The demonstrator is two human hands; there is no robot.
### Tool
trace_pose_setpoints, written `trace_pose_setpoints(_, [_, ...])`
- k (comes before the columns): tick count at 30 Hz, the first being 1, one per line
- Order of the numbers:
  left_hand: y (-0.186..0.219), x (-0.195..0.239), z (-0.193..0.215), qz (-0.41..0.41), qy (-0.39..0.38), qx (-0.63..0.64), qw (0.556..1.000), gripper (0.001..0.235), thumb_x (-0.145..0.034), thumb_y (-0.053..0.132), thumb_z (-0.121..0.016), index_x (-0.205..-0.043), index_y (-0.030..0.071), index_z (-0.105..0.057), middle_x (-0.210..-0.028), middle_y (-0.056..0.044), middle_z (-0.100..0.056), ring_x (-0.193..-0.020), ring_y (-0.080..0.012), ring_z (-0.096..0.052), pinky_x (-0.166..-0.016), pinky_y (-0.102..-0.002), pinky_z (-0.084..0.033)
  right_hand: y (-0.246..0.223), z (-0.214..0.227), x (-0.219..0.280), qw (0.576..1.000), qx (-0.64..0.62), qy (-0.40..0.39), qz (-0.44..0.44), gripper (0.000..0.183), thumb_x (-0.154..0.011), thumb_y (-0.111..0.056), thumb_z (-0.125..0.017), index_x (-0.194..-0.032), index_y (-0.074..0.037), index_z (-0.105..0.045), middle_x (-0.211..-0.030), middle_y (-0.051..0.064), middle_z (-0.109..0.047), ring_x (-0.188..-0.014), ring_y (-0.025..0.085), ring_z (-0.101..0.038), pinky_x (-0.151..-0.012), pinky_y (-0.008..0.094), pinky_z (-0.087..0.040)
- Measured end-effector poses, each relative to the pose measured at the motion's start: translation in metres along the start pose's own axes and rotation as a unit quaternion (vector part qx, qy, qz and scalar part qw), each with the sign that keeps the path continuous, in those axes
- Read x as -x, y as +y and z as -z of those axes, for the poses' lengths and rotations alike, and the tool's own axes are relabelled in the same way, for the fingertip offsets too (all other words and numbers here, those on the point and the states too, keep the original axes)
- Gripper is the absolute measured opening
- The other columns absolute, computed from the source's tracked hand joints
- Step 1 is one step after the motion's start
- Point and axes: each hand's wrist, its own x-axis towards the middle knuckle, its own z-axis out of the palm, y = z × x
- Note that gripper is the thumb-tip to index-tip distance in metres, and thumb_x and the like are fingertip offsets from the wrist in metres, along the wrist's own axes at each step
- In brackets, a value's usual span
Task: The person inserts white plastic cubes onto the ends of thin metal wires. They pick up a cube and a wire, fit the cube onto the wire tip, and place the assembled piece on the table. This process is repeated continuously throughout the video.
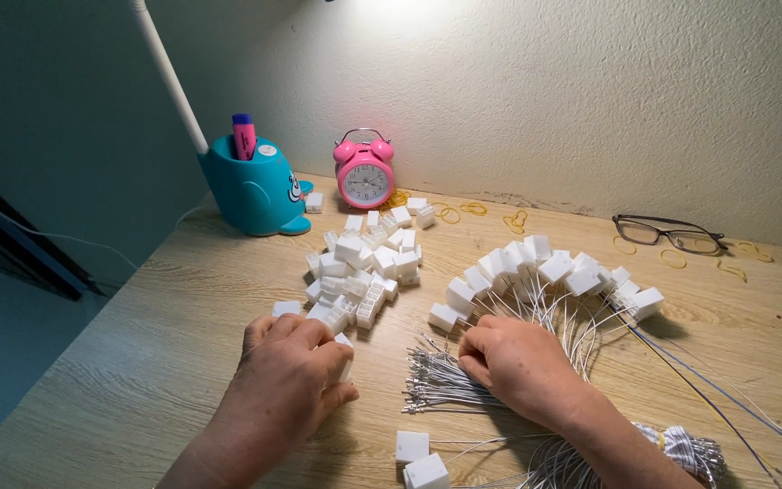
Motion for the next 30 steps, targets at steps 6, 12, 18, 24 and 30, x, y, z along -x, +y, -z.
trace_pose_setpoints(6, [0.025,-0.015,0.031,-0.056,0.075,0.123,0.988,0.038,-0.073,0.042,-0.084,-0.101,0.019,-0.073,-0.095,-0.003,-0.069,-0.084,-0.0268,-0.062,-0.070,-0.046,-0.043,-0.018,0.022,0.002,0.995,0.009,-0.082,-0.048,0.015,-0.090,-0.040,-0.058,-0.084,-0.029,-0.066,-0.091,-0.012,-0.065,-0.087,0.011,-0.060,-0.076,0.032,-0.048])
trace_pose_setpoints(12, [0.041,-0.047,0.000,-0.149,0.021,0.232,0.961,0.030,-0.078,0.031,-0.078,-0.098,0.013,-0.064,-0.100,-0.004,-0.065,-0.084,-0.0256,-0.064,-0.063,-0.040,-0.050,0.010,-0.002,-0.003,0.998,-0.061,-0.027,-0.012,0.017,-0.090,-0.035,-0.057,-0.089,-0.024,-0.070,-0.091,-0.002,-0.066,-0.086,0.021,-0.064,-0.076,0.036,-0.048])
trace_pose_setpoints(18, [0.051,-0.062,-0.013,-0.198,-0.071,0.145,0.967,0.033,-0.071,0.039,-0.083,-0.090,0.016,-0.067,-0.122,-0.004,-0.060,-0.102,-0.0303,-0.059,-0.077,-0.046,-0.041,0.005,0.007,-0.003,0.997,-0.058,-0.050,-0.009,0.015,-0.089,-0.035,-0.061,-0.080,-0.023,-0.067,-0.088,-0.004,-0.065,-0.081,0.019,-0.063,-0.073,0.035,-0.048])
trace_pose_setpoints(24, [0.059,-0.066,-0.008,-0.200,-0.099,0.139,0.965,0.025,-0.062,0.036,-0.068,-0.062,0.016,-0.054,-0.080,0.006,-0.059,-0.082,-0.0183,-0.060,-0.059,-0.041,-0.034,-0.002,0.009,-0.002,0.997,-0.025,-0.070,-0.029,0.009,-0.071,-0.019,-0.053,-0.072,-0.024,-0.060,-0.082,-0.004,-0.062,-0.080,0.023,-0.058,-0.069,0.042,-0.041])
trace_pose_setpoints(30, [0.053,-0.061,-0.002,-0.188,-0.131,0.127,0.965,0.028,-0.071,0.044,-0.077,-0.073,0.018,-0.067,-0.099,0.003,-0.065,-0.092,-0.0200,-0.061,-0.069,-0.040,-0.040,-0.002,0.016,0.003,0.994,-0.081,-0.063,-0.035,0.017,-0.072,-0.010,-0.045,-0.071,-0.023,-0.056,-0.082,-0.002,-0.060,-0.074,0.024,-0.057,-0.067,0.042,-0.040])
